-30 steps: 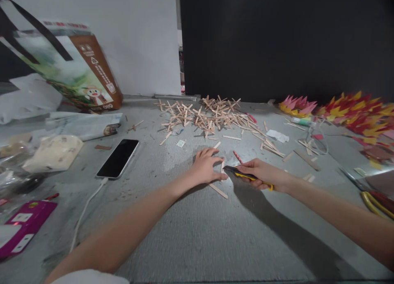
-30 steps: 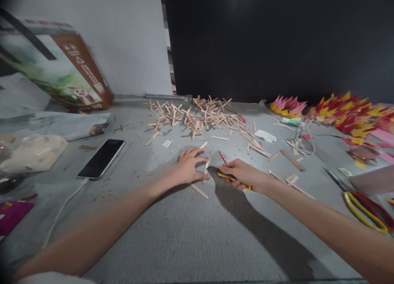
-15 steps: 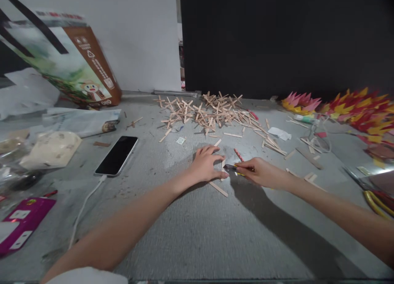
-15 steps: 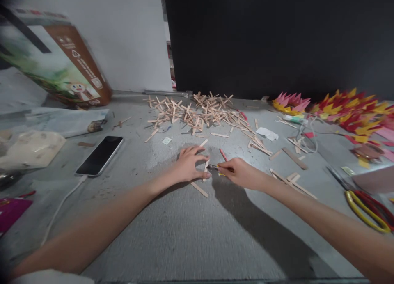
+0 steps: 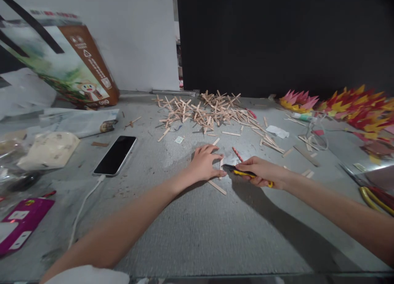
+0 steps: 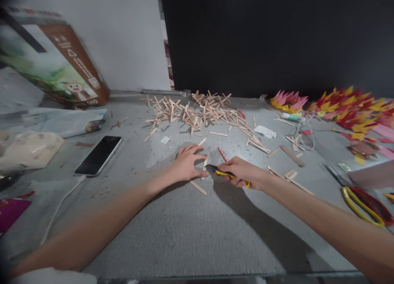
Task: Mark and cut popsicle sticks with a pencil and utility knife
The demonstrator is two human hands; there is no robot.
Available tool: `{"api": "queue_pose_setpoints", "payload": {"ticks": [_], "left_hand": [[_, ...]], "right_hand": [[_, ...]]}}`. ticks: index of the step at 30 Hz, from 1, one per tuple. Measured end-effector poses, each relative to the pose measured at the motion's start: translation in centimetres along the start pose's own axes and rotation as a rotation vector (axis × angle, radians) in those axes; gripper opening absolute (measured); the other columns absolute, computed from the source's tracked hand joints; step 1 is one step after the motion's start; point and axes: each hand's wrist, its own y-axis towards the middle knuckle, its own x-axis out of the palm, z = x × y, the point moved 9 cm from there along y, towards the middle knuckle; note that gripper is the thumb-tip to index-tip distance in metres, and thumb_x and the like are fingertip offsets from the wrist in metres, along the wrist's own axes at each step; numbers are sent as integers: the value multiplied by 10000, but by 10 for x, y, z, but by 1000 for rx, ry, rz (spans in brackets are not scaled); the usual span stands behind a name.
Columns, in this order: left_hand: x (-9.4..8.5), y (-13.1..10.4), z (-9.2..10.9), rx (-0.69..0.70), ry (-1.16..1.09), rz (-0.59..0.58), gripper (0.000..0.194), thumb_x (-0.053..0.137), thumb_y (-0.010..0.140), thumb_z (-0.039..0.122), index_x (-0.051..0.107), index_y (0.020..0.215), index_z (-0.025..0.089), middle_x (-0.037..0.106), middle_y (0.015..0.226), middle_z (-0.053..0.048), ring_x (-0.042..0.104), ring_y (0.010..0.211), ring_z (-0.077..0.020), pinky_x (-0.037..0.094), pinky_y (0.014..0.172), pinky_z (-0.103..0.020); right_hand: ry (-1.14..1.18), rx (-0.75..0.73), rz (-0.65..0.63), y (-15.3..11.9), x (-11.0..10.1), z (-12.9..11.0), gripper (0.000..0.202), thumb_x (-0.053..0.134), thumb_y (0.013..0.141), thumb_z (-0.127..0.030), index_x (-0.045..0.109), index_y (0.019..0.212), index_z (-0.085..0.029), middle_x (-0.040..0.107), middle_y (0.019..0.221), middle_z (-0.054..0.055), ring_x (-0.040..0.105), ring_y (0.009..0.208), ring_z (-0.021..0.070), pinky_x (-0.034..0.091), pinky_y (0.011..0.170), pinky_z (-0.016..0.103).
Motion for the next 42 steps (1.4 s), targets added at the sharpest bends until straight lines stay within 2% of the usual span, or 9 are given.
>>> {"api": "queue_pose_setpoints", "payload": {"ticks": [5, 10, 12, 15, 22, 31, 37, 39, 42], "left_hand": [[1, 0, -2, -9, -4, -5, 656, 844, 725, 674, 761, 1254, 294, 537, 1550, -92, 407, 1471, -377, 310, 1194, -561], [0, 1, 0, -4, 3, -11, 667, 838, 730, 678, 755, 1268, 293, 540, 1546, -96, 406, 1469, -385, 310, 1189, -572], [0, 1, 0, -6, 4, -16, 660, 841, 729, 674, 757, 1263, 294, 538, 1549, -96, 412, 1465, -385, 314, 1186, -572], [-1, 1, 1, 1, -2, -13, 642, 845, 726, 671, 767, 1234, 286, 549, 1537, -95, 428, 1453, -382, 324, 1178, -570], [-3, 2, 1, -2, 3, -8, 623, 864, 715, 645, 776, 1209, 275, 569, 1513, -105, 442, 1443, -383, 331, 1172, -566], [-1, 2, 0, 1, -1, -6, 641, 856, 719, 653, 770, 1230, 275, 570, 1513, -108, 439, 1453, -376, 318, 1187, -560], [-2, 1, 0, 11, -7, -12, 643, 823, 754, 667, 761, 1254, 266, 560, 1525, -119, 432, 1458, -379, 316, 1189, -569], [-3, 0, 1, 6, -7, -16, 626, 828, 756, 654, 763, 1247, 271, 560, 1526, -114, 436, 1456, -377, 320, 1191, -563], [-4, -2, 4, 7, 16, 7, 624, 829, 756, 649, 759, 1246, 268, 565, 1519, -115, 440, 1456, -369, 328, 1191, -550]], "right_hand": [[-154, -82, 28, 1, -3, -3, 444, 661, 904, -641, 578, 863, -206, 468, 643, -63, 237, 404, 43, 145, 380, 213], [-729, -515, 217, -8, -4, -35, 376, 545, 986, -503, 675, 818, -193, 491, 608, -26, 413, 527, 114, 284, 534, 248], [-838, -598, 264, -12, 0, -41, 325, 519, 996, -436, 706, 868, -203, 541, 635, -10, 440, 563, 131, 304, 574, 259], [-779, -552, 233, -12, 4, -38, 335, 486, 1005, -437, 667, 842, -207, 501, 606, -24, 432, 528, 125, 303, 539, 252], [-238, -136, 41, -2, 1, -8, 462, 637, 909, -652, 537, 820, -210, 464, 616, -68, 284, 391, 41, 192, 350, 181], [83, 14, -43, 1, 5, -1, 296, 710, 925, -431, 581, 866, -170, 485, 638, -54, 220, 392, 9, 112, 336, 147], [-8, -82, -12, 1, 1, -2, 392, 669, 926, -562, 572, 878, -186, 490, 655, -58, 237, 405, 30, 154, 361, 184], [-117, -209, 71, 1, -5, -10, 432, 634, 922, -617, 576, 876, -192, 479, 650, -62, 289, 420, 54, 220, 391, 210], [-386, -481, 313, -7, -11, -31, 400, 648, 899, -585, 626, 879, -186, 484, 651, -48, 424, 538, 112, 312, 502, 239]]}}
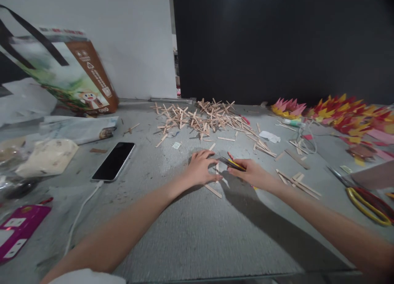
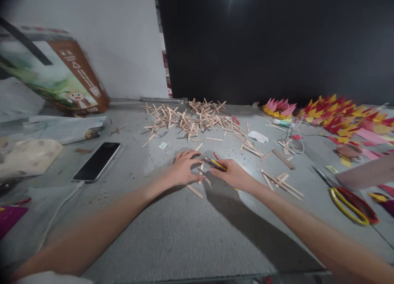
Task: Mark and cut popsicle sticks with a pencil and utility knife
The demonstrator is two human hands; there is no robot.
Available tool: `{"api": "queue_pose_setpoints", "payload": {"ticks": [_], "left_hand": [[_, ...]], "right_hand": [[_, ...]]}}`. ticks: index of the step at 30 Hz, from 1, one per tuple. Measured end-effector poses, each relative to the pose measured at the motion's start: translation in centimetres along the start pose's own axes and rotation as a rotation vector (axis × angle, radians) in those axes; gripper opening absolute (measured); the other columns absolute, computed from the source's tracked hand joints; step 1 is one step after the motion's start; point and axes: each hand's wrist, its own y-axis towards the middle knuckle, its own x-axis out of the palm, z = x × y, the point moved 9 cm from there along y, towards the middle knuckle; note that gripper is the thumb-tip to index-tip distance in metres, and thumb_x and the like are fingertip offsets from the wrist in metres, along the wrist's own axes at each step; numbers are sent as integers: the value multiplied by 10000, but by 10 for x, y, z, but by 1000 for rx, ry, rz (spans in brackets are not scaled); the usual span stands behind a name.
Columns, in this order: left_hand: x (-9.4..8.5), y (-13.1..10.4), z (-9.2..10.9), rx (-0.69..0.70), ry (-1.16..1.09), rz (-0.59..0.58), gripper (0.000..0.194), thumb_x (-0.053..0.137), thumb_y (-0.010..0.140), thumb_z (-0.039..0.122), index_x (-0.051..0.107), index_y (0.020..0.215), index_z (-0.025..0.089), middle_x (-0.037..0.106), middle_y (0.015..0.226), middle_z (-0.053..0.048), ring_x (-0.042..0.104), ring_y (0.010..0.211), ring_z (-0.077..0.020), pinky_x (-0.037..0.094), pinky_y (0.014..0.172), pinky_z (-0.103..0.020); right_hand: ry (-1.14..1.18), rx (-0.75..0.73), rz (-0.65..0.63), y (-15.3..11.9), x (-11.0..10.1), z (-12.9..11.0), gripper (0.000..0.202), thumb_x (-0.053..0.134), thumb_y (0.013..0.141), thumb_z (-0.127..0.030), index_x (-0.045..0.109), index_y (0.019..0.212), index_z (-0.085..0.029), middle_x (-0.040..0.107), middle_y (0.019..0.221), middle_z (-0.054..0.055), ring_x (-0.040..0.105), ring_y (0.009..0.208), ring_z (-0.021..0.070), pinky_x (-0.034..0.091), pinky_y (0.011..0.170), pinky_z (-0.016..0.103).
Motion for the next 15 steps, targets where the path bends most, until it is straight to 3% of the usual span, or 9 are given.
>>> {"api": "queue_pose_setpoints", "payload": {"ticks": [2, 5, 10, 15], "left_hand": [[-1, -2, 3, 4, 25, 28, 641, 816, 762, 667, 751, 1258, 265, 567, 1517, -119, 441, 1456, -362, 329, 1193, -542], [-2, -5, 5, -3, 60, 67, 667, 814, 746, 695, 755, 1252, 264, 569, 1515, -120, 454, 1445, -355, 338, 1192, -530], [-3, -8, 9, 2, 78, 83, 679, 795, 749, 720, 756, 1245, 258, 564, 1509, -121, 451, 1444, -355, 349, 1197, -519], [-5, -7, 11, -1, 86, 66, 651, 801, 744, 712, 758, 1205, 254, 557, 1502, -122, 443, 1442, -358, 345, 1202, -517]], "right_hand": [[-165, -81, 146, -1, -3, -8, 349, 658, 887, -527, 634, 821, -184, 504, 655, -31, 464, 615, 143, 323, 558, 253], [-211, -27, 253, -3, 2, -5, 362, 616, 898, -489, 585, 696, -190, 485, 618, -20, 454, 607, 152, 298, 561, 268], [-88, -34, 247, 3, 15, -2, 324, 583, 911, -433, 745, 903, -153, 637, 726, 14, 575, 703, 198, 401, 643, 276], [-96, -48, 188, 7, 24, -1, 229, 561, 856, -278, 758, 855, -161, 624, 688, -4, 598, 694, 194, 425, 649, 266]]}}
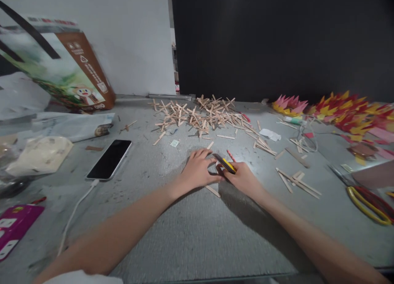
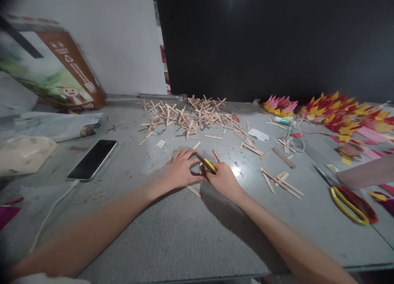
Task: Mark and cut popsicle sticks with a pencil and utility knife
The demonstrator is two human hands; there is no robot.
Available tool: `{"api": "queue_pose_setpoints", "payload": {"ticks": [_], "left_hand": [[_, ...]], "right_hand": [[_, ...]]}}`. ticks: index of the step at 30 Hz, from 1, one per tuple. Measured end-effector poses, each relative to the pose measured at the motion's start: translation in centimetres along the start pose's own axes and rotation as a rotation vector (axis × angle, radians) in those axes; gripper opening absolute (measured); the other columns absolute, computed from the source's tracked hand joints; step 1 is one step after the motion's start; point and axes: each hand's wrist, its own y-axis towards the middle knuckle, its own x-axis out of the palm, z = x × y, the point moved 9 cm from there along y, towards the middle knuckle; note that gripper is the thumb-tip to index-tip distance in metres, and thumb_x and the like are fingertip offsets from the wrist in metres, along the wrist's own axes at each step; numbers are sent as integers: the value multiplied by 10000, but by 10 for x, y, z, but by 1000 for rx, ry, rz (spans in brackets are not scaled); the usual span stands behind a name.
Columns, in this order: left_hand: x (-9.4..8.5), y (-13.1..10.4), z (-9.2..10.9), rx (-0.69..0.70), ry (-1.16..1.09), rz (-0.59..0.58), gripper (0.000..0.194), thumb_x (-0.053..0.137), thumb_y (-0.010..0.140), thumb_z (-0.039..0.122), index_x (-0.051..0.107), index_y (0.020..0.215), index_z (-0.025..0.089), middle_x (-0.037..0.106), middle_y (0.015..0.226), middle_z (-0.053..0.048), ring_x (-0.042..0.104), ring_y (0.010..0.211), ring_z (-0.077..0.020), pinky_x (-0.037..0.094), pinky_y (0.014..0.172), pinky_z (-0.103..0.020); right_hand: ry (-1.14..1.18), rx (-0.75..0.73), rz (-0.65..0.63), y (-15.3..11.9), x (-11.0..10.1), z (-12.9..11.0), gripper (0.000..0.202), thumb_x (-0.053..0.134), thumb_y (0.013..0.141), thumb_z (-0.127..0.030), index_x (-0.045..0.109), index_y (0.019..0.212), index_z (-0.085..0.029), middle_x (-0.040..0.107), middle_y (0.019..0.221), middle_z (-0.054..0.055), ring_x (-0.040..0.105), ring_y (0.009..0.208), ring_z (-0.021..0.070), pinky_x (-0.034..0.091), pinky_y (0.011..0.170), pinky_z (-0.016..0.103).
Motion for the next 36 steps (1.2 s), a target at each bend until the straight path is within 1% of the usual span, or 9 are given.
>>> {"api": "queue_pose_setpoints", "payload": {"ticks": [3, 5, 10, 15, 20, 24, 29, 33, 36], "left_hand": [[0, 0, 0, 1, 15, -4, 599, 776, 776, 698, 765, 1151, 231, 563, 1497, -129, 443, 1446, -352, 342, 1201, -513], [1, 0, 0, 0, 23, -1, 601, 777, 774, 694, 762, 1141, 219, 557, 1507, -135, 444, 1446, -351, 337, 1204, -510], [1, 0, 0, 0, 37, -4, 620, 807, 760, 660, 735, 1190, 221, 544, 1525, -132, 437, 1449, -350, 330, 1211, -510], [1, 0, 1, 16, 34, 22, 573, 807, 787, 605, 723, 1212, 230, 554, 1504, -136, 450, 1437, -347, 355, 1181, -517], [2, 0, -1, 31, 12, 35, 590, 798, 787, 629, 726, 1220, 235, 554, 1494, -126, 438, 1433, -357, 345, 1187, -530], [1, 1, 1, 31, 2, 38, 550, 803, 795, 591, 733, 1207, 232, 564, 1476, -120, 425, 1431, -359, 331, 1202, -532], [-1, 1, 1, 4, -10, 39, 519, 816, 794, 547, 734, 1212, 250, 566, 1477, -112, 427, 1426, -363, 337, 1195, -539], [-1, 2, 2, 14, 10, 39, 506, 831, 781, 540, 745, 1181, 242, 579, 1468, -113, 445, 1414, -354, 346, 1182, -528], [0, 2, 1, 19, 9, 39, 495, 830, 783, 535, 746, 1175, 245, 578, 1470, -109, 445, 1415, -349, 351, 1173, -526]], "right_hand": [[-3, -12, -2, -2, 2, -3, 229, 545, 841, -230, 764, 866, -167, 642, 699, -10, 623, 711, 191, 418, 645, 254], [-2, -17, 0, -3, 3, -4, 235, 543, 846, -222, 770, 862, -166, 668, 711, -6, 645, 730, 196, 421, 651, 252], [-2, -19, 41, -2, 3, -2, 271, 544, 873, -245, 801, 899, -162, 734, 750, 19, 682, 738, 210, 451, 671, 264], [-29, -43, 74, 5, 2, -2, 244, 560, 871, -234, 797, 913, -191, 776, 814, 34, 712, 781, 214, 486, 758, 276], [-136, 14, 90, 10, 1, 0, 159, 618, 865, -285, 752, 873, -200, 747, 767, 46, 694, 737, 219, 439, 661, 269], [-233, 56, 88, 12, 0, -4, 122, 635, 866, -291, 719, 841, -206, 716, 729, 42, 681, 711, 214, 385, 625, 265], [-327, 77, 80, 12, 0, -8, 159, 597, 915, -292, 691, 824, -202, 721, 758, 69, 706, 792, 238, 357, 627, 271], [-380, 73, 47, 13, 3, -7, 178, 583, 942, -317, 688, 851, -205, 738, 815, 81, 723, 860, 255, 377, 652, 273], [-410, 68, 23, 15, 4, -6, 198, 568, 956, -327, 681, 848, -205, 731, 808, 84, 727, 881, 264, 407, 686, 279]]}}
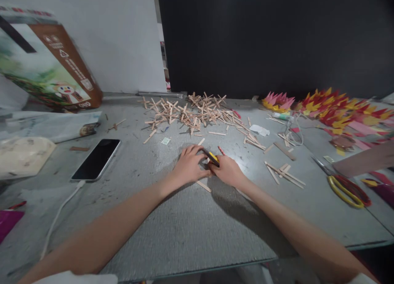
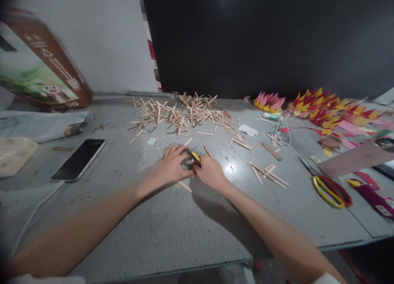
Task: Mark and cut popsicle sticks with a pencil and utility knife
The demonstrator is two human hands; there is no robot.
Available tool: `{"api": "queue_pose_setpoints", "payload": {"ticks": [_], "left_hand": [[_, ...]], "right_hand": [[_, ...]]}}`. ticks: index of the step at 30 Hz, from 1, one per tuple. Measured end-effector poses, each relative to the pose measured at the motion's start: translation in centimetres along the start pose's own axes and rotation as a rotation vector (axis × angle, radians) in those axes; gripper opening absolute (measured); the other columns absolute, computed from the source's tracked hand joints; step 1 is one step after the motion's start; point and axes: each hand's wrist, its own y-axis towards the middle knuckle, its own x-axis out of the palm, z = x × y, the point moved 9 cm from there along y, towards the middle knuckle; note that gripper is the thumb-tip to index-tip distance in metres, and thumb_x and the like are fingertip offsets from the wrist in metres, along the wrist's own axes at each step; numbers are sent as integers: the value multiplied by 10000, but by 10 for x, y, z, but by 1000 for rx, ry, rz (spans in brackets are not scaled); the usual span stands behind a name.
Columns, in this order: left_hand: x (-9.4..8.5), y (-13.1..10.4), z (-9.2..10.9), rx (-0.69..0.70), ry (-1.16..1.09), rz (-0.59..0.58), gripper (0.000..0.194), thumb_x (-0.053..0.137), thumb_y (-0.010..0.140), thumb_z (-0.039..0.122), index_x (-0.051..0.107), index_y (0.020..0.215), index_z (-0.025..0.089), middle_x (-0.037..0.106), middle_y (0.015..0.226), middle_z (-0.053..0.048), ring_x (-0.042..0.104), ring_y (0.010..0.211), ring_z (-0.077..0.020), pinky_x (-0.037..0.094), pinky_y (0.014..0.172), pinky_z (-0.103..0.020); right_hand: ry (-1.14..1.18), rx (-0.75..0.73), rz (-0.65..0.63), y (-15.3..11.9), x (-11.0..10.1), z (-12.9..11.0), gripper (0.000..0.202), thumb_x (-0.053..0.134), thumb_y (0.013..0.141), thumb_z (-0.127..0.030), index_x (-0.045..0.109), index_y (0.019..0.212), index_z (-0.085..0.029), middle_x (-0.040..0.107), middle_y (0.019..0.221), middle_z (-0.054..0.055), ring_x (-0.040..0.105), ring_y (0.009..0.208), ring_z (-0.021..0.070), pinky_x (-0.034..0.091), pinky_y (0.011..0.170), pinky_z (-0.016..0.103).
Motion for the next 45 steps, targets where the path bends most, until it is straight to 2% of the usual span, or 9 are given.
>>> {"api": "queue_pose_setpoints", "payload": {"ticks": [7, 14, 21, 25, 30, 36, 39, 42, 45], "left_hand": [[2, 0, -3, -9, -18, -4, 480, 834, 775, 525, 753, 1161, 252, 568, 1476, -106, 430, 1430, -353, 342, 1187, -531], [2, 0, -2, -20, -3, 8, 457, 818, 790, 522, 769, 1162, 261, 577, 1474, -91, 448, 1417, -340, 353, 1187, -511], [6, 1, -6, -42, -14, -23, 597, 826, 758, 607, 754, 1240, 260, 555, 1507, -116, 434, 1432, -361, 345, 1183, -535], [7, 1, -7, -35, -33, -22, 656, 814, 746, 669, 746, 1256, 261, 547, 1518, -120, 430, 1436, -375, 333, 1185, -555], [8, 1, -7, -37, -25, -27, 586, 862, 715, 580, 757, 1199, 267, 549, 1505, -99, 441, 1423, -371, 340, 1184, -537], [7, 1, -4, -26, -11, -29, 546, 845, 744, 579, 765, 1177, 256, 559, 1503, -101, 445, 1421, -365, 342, 1176, -532], [7, 2, -4, -21, -14, -29, 532, 836, 759, 579, 766, 1170, 248, 567, 1499, -104, 455, 1418, -355, 345, 1172, -522], [7, 2, -5, -36, -35, -23, 551, 832, 770, 583, 752, 1205, 254, 561, 1511, -101, 449, 1426, -354, 337, 1175, -522], [6, 3, -6, -35, -78, -28, 608, 825, 786, 589, 712, 1274, 243, 565, 1507, -106, 432, 1439, -354, 330, 1177, -529]], "right_hand": [[-37, -81, -56, -1, -2, -9, 234, 528, 971, -273, 649, 777, -223, 693, 733, 42, 721, 866, 232, 444, 832, 289], [-38, -86, -15, -7, 1, -6, 233, 498, 1007, -299, 665, 888, -188, 738, 825, 110, 722, 838, 256, 402, 695, 287], [73, -114, 55, -10, -5, -1, 218, 478, 1032, -270, 662, 970, -171, 763, 880, 115, 730, 849, 247, 420, 708, 287], [162, -139, 43, -7, -7, 2, 135, 581, 975, -257, 696, 998, -189, 787, 941, 64, 742, 873, 218, 461, 757, 272], [188, -160, 15, -3, -3, 0, 114, 623, 926, -242, 731, 925, -206, 772, 834, 19, 728, 807, 204, 469, 775, 276], [131, -168, 25, -4, -4, -5, 224, 557, 957, -265, 680, 788, -186, 683, 692, 61, 677, 727, 226, 438, 737, 300], [139, -183, 16, -6, -6, -8, 235, 539, 965, -277, 659, 783, -189, 658, 668, 36, 630, 665, 198, 437, 728, 300], [238, -188, 17, -10, -11, -6, 255, 534, 966, -316, 648, 770, -198, 659, 667, -9, 590, 636, 164, 449, 737, 292], [370, -120, 88, -14, -21, 6, 249, 558, 940, -362, 660, 785, -196, 669, 704, -11, 588, 662, 168, 441, 682, 283]]}}
